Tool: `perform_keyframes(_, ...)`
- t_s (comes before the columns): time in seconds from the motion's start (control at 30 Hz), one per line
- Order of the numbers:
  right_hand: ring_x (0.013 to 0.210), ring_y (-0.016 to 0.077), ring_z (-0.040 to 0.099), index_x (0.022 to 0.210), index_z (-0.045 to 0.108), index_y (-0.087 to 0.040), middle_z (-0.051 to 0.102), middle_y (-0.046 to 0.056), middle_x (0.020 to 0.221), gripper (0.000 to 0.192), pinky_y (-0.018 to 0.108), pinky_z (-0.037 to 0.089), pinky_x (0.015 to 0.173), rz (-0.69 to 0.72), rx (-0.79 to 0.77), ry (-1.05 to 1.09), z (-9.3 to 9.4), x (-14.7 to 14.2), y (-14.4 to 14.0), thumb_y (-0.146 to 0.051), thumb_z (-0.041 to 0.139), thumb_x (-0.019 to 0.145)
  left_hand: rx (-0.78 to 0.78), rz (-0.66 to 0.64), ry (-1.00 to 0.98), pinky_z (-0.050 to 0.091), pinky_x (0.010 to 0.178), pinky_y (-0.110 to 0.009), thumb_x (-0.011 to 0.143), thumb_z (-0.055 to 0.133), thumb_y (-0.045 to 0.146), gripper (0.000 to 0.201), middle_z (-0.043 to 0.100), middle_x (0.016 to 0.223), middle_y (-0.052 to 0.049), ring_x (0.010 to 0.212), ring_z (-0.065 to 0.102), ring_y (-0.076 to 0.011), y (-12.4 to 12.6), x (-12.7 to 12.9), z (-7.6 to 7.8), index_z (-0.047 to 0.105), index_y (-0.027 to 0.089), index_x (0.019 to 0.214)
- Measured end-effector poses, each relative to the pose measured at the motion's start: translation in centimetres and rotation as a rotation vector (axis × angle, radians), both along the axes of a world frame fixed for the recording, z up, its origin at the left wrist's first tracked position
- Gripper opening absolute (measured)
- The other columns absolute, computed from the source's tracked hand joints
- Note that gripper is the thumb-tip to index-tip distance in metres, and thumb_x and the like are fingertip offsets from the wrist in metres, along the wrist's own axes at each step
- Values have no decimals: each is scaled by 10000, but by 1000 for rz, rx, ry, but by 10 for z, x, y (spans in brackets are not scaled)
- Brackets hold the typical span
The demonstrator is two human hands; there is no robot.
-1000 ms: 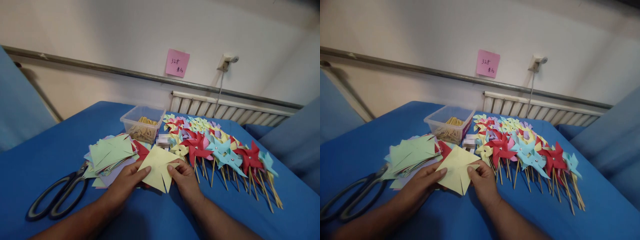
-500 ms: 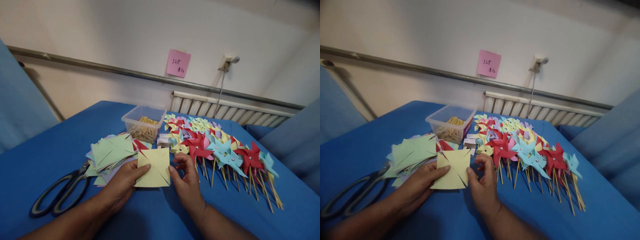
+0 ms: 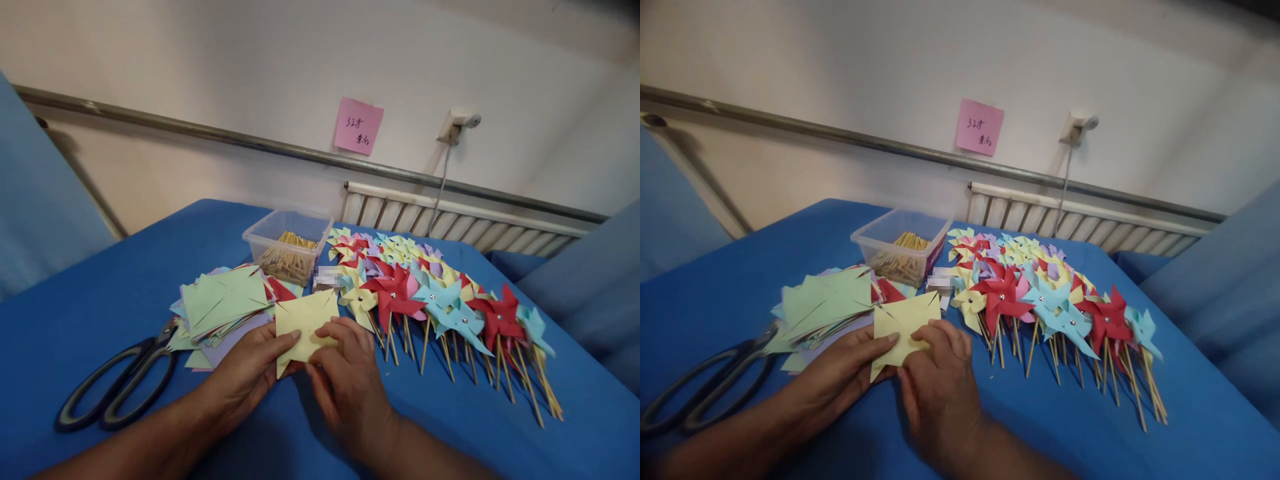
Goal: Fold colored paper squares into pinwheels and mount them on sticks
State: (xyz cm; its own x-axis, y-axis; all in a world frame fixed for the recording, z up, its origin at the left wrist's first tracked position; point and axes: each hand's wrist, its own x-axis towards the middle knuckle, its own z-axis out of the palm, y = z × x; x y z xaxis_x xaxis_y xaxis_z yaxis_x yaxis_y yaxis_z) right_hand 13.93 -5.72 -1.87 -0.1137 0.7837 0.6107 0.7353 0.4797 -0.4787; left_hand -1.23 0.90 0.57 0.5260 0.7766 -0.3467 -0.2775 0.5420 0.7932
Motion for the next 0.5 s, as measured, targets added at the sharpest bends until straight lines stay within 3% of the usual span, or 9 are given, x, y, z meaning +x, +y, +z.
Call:
perform_keyframes(0.13,1069,223,520,851,611,-204,573,62,1047,147,403,419,937,-25,-57,157,-2,1,3,-65,587,808,20,9,14,510,748,-289,746,738,197,442,761,1023,-113,879,693,-232,-1,2,3,657,132,1176)
perform_keyframes(0.3,1108,236,517,752,617,-214,555,58,1131,129,407,413,946,-120,-89,308,-12,3,10,-88,634,770,67,28,103,515,763,-290,736,743,212,403,756,1034,-97,883,687,-222,-1,2,-1,682,157,1131)
perform_keyframes(0.5,1075,230,550,679,619,-211,591,53,1109,134,381,427,921,-135,-190,410,-17,1,15,-104,646,756,138,58,222,502,687,-275,637,807,244,403,764,953,-85,803,671,-212,1,2,-6,713,157,1019)
